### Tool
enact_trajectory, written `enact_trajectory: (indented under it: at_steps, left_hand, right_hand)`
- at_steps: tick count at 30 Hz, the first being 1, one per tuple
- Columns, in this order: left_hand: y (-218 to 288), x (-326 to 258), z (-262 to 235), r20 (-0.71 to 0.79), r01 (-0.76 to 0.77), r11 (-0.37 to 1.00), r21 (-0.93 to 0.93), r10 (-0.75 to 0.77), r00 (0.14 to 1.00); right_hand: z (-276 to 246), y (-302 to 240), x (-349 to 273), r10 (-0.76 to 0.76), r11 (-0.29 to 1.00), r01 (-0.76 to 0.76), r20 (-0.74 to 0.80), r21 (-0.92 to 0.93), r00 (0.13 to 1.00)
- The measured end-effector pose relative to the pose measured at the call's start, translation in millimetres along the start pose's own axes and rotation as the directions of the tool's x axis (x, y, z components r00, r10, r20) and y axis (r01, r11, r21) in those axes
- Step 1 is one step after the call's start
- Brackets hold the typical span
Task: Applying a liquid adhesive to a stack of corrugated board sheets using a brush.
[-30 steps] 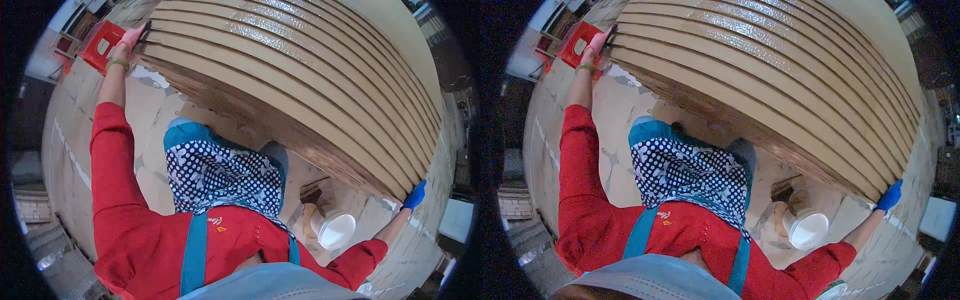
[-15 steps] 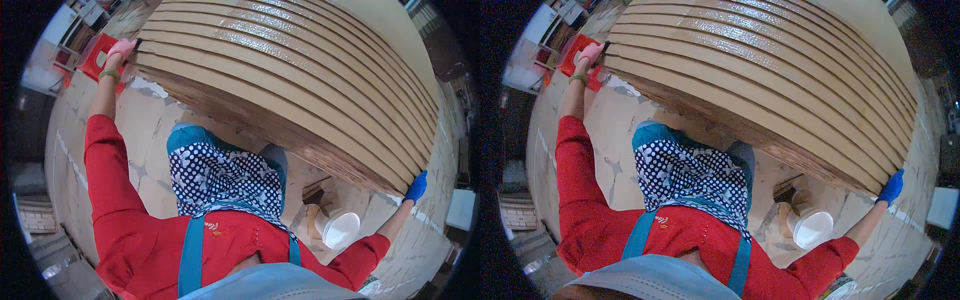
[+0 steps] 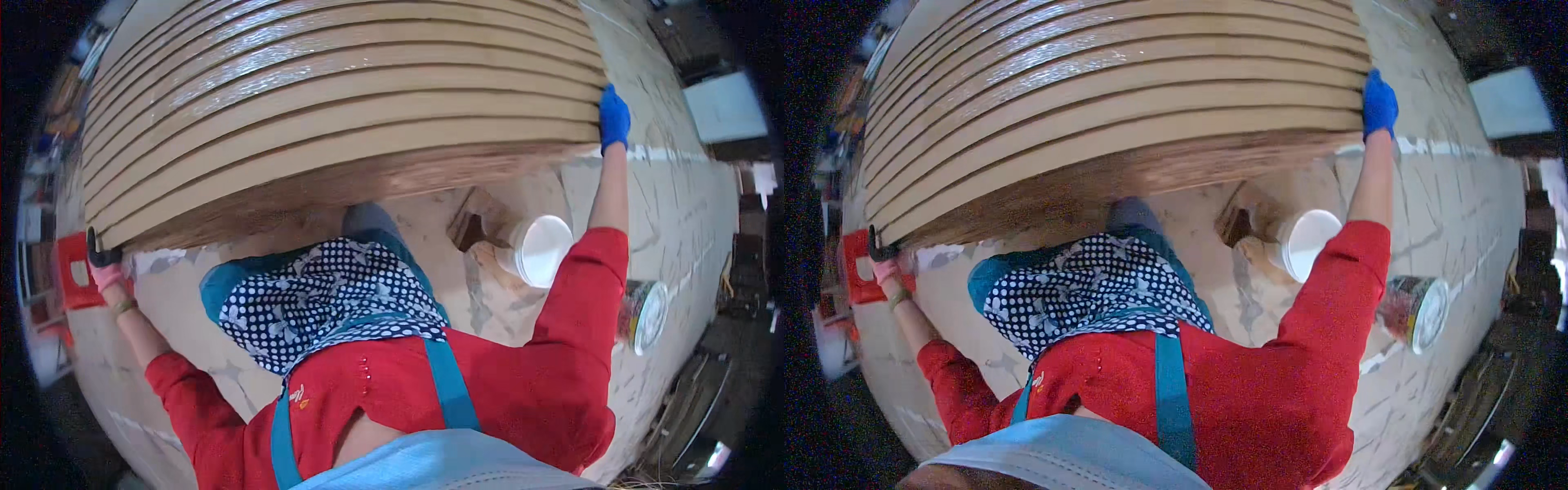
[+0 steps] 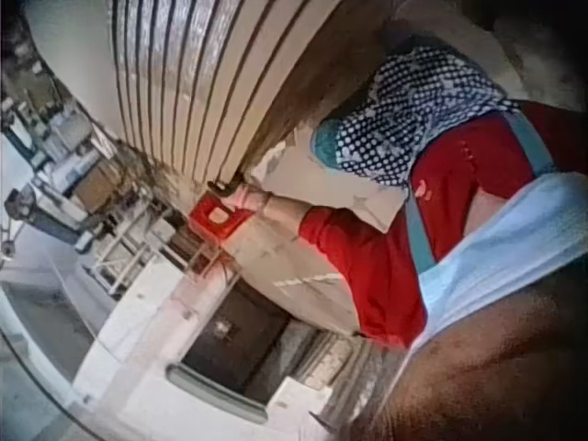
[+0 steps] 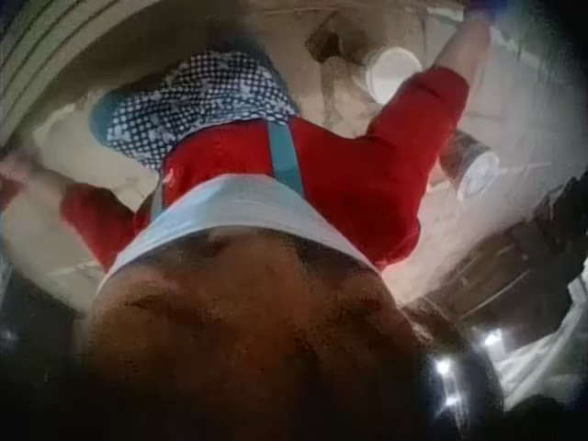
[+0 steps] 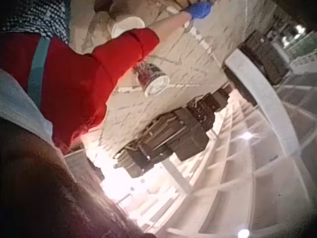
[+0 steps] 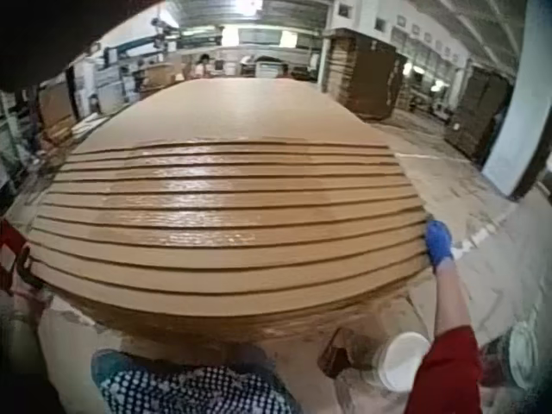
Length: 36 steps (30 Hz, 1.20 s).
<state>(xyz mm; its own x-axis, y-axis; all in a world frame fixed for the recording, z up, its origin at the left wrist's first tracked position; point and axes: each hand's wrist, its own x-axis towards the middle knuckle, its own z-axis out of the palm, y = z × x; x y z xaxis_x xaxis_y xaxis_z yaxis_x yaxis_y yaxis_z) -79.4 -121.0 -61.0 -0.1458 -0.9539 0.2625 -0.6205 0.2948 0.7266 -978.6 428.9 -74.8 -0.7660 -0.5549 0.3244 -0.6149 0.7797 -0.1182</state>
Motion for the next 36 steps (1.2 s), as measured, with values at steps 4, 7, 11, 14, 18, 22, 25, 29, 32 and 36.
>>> enact_trajectory:
  at_steps: [4,7,11,14,18,22,25,29,32,36]
  left_hand:
    - [24,12,-33,0.102,-0.013,0.967,0.253,-0.013,0.995]
    - [43,16,-58,0.063,-0.082,0.833,0.547,0.056,0.996]
    - [63,-2,-84,-0.057,-0.051,0.674,0.737,0.137,0.989]
    - [62,-29,-94,-0.146,0.023,0.649,0.760,0.137,0.980]
    - [45,-48,-87,-0.195,0.101,0.615,0.782,0.087,0.977]
    - [30,-40,-72,-0.207,0.137,0.583,0.801,0.055,0.977]
    - [20,-33,-60,-0.216,0.160,0.557,0.815,0.035,0.976]
    - [10,-20,-38,-0.215,0.174,0.517,0.838,0.019,0.977]
    - [3,-14,-22,-0.208,0.179,0.487,0.855,0.006,0.978]
    - [-5,-9,-12,-0.198,0.185,0.453,0.872,-0.020,0.980]
  right_hand:
    - [-42,-18,-5,0.198,0.908,-0.190,0.017,0.373,0.980]
    - [-70,-38,-22,0.460,0.803,-0.506,0.210,0.317,0.862]
    - [-91,-55,-44,0.320,0.467,0.084,-0.257,0.880,0.912]
    - [-114,-44,-61,0.273,0.747,0.095,-0.434,0.658,0.859]
    - [-130,-33,-68,-0.153,0.986,0.168,-0.551,-0.024,0.821]
    - [-115,-41,-59,0.110,0.982,-0.001,-0.572,0.187,0.813]
    - [-102,-41,-53,0.280,0.932,-0.102,-0.512,0.347,0.812]
    - [-94,-33,-48,0.243,0.955,-0.117,-0.491,0.273,0.836]
    - [-86,-34,-48,0.297,0.909,-0.084,-0.492,0.409,0.818]
    - [-76,-39,-51,0.226,0.961,-0.115,-0.476,0.251,0.850]
